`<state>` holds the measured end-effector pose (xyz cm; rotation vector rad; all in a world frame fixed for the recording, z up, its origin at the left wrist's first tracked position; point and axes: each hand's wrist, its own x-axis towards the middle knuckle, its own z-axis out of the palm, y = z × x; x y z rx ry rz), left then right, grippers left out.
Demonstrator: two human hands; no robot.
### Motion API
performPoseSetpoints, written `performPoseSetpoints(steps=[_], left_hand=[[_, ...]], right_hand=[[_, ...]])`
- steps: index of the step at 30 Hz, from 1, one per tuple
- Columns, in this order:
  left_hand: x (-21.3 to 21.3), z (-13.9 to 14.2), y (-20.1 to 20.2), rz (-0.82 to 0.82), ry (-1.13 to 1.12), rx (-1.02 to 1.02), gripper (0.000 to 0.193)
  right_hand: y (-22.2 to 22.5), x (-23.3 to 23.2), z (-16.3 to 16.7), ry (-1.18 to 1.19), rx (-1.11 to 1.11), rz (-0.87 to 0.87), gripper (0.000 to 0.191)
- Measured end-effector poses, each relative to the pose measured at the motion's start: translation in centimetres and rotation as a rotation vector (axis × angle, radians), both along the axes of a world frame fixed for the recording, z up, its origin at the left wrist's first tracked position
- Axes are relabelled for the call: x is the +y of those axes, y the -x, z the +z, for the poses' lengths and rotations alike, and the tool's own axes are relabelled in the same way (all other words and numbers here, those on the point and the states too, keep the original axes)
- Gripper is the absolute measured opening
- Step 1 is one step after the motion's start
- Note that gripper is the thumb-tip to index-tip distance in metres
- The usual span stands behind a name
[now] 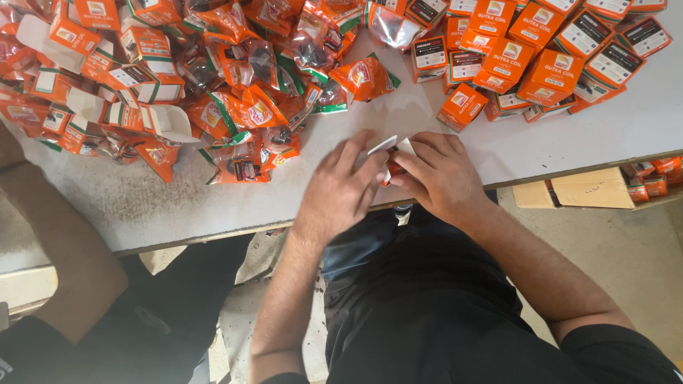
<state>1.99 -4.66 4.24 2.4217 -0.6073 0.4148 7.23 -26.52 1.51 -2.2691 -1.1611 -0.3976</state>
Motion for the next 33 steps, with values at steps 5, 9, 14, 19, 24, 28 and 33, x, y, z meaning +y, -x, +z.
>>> performPoseSetpoints(steps=[5, 9, 14, 19, 24, 28, 33], left_hand=[[1.7, 1.8, -2.3, -0.189, 0.001, 0.109, 0.022], [1.2, 0.8, -3.0, -0.197, 0.011, 0.108, 0.016], [-0.7, -2.0, -1.4, 0.021, 0.347, 0.094, 0.038], [-1.6, -3.2, 0.9, 0.134, 0.15, -0.076, 0.033], [-1.8, -3.5, 1.5, 0.147, 0.087, -0.139, 0.044], [-2.4, -3.7, 1.4, 0.172, 0.231, -0.007, 0.038], [-2.3, -4.2, 1.7, 0.106, 0.243, -0.018, 0.035]], right_hand=[[0.1, 0.0, 0.1, 0.006, 0.003, -0.007, 0.039], [0.2, 0.0, 0.2, 0.002, 0.017, -0.008, 0.036], [0.2, 0.0, -0.3, -0.049, 0.095, -0.035, 0.045], [0.3, -0.2, -1.2, -0.258, 0.262, -0.051, 0.062], [-0.2, -0.9, -1.6, -0.17, 0.168, 0.078, 0.049], [-0.8, -0.9, -1.8, -0.235, 0.299, 0.144, 0.033], [-1.2, -0.9, -1.6, -0.318, 0.785, 0.077, 0.047]])
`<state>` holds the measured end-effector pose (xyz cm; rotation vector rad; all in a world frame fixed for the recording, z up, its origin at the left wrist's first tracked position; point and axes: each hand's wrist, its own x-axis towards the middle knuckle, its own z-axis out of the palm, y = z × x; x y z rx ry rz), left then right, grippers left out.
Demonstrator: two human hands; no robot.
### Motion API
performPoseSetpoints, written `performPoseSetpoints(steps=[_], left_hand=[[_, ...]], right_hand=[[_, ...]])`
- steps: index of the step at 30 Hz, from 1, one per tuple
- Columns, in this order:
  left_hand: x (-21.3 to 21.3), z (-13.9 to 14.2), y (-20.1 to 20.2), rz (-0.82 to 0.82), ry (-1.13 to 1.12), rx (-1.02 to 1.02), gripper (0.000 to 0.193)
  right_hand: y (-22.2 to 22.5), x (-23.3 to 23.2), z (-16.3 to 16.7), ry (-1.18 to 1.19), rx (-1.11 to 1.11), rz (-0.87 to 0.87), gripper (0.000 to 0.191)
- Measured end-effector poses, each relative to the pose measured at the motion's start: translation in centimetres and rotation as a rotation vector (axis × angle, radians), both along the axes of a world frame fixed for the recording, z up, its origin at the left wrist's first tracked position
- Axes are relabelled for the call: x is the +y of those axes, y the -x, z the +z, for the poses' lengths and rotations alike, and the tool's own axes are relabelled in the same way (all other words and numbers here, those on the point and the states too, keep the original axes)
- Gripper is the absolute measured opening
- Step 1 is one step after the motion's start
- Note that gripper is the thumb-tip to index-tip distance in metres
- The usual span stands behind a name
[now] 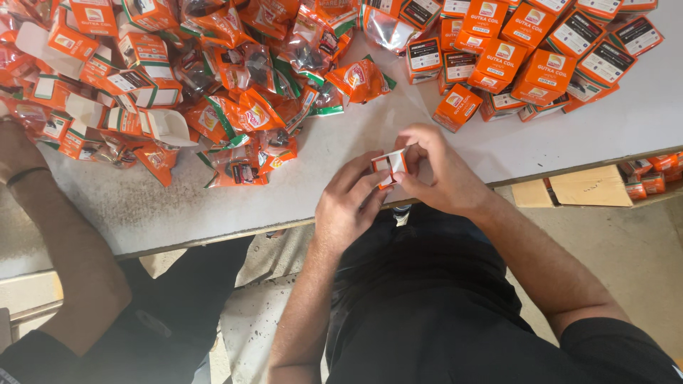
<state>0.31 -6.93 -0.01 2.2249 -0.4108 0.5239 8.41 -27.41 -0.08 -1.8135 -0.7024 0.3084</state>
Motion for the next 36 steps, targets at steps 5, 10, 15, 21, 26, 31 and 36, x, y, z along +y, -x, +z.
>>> performPoseSetpoints(steps=[5, 10, 15, 21, 26, 31, 36], left_hand=[[0.2, -1.2, 0.2, 0.049, 0.036, -0.01, 0.047], [0.0, -1.7, -0.1, 0.051, 0.046, 0.0, 0.056], [0.0, -0.9, 0.0, 0.039, -0.032, -0.096, 0.046], [0.3, -0.2, 0.4, 0.048, -0.298, -0.233, 0.036], [0.5, -0.3, 0.8, 0.025, -0.074, -0.142, 0.044], [0.0, -0.8, 0.9, 0.071, 0.042, -0.061, 0.042], [0.0, -1.0, 0.7, 0.055, -0.024, -0.038, 0.036]], right_hand=[[-0.2, -0.3, 0.4, 0.026, -0.493, 0.15, 0.046], [0.2, 0.1, 0.3, 0.026, -0.483, 0.046, 0.038], [0.4, 0.3, 0.9, 0.036, -0.581, 0.061, 0.033], [1.2, -0.2, 0.9, 0.257, -0.814, 0.066, 0.041], [2.2, -2.9, 0.6, 0.11, -0.861, -0.035, 0.04], [-1.5, -15.4, 4.2, 0.385, -1.194, -0.842, 0.035], [-8.4, -21.4, 3.4, 0.363, -0.733, -0.664, 0.03]])
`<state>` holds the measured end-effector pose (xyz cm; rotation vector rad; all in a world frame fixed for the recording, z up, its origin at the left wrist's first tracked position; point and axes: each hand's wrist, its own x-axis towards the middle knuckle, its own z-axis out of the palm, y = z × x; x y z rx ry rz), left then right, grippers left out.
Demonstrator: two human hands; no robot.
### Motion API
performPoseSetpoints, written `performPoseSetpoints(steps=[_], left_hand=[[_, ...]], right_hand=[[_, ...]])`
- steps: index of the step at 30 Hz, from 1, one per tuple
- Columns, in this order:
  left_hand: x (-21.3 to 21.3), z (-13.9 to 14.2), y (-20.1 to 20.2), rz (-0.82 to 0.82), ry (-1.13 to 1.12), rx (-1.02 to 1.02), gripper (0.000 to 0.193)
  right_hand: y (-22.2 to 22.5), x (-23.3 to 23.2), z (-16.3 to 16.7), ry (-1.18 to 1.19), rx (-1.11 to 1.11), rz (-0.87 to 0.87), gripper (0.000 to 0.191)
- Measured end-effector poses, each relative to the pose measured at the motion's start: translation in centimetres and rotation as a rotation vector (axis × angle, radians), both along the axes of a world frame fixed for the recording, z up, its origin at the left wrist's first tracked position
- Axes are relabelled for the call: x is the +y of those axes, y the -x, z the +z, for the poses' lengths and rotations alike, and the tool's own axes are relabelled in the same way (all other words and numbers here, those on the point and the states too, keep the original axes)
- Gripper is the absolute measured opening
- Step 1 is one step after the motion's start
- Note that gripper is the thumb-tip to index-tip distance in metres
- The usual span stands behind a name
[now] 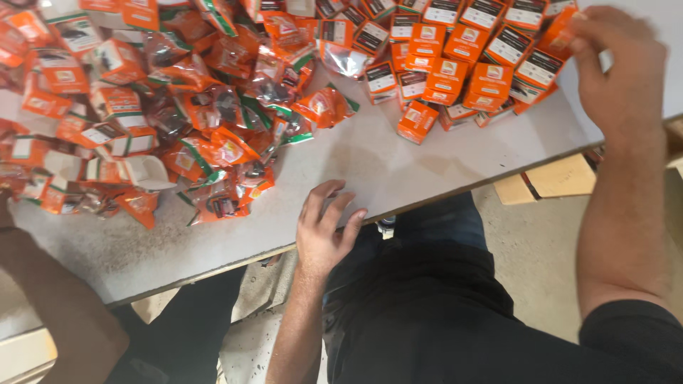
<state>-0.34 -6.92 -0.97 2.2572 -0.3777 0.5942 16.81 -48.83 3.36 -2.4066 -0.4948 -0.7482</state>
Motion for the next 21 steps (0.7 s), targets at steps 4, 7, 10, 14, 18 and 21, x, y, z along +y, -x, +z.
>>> performPoseSetpoints(steps=[4, 7, 10, 14, 18, 21], left_hand=[[1.9, 1.7, -2.2, 0.155, -0.181, -0.084, 0.033], [3.7, 4.3, -6.5, 0.308, -0.426, -0.254, 0.048], [4.5, 6.4, -11.2, 0.151, -0.615, -0.339, 0.039], [3.8, 6.8, -12.6, 0.076, -0.581, -0.324, 0.032], [2.7, 5.8, -12.2, 0.035, -0.547, -0.28, 0.039], [2.6, 5.8, -13.2, 0.066, -0.652, -0.175, 0.028]], right_hand=[[-0.7, -0.1, -0.4, 0.082, -0.034, 0.098, 0.031], [1.7, 1.5, 0.0, -0.152, -0.129, 0.092, 0.033], [5.6, 4.8, 0.8, -0.379, -0.09, 0.027, 0.024], [9.9, 11.2, 2.3, -0.159, -0.158, 0.222, 0.013], [9.8, 17.9, 2.5, -0.067, -0.025, 0.48, 0.028], [9.2, 21.3, 1.8, -0.101, 0.099, 0.583, 0.032]])
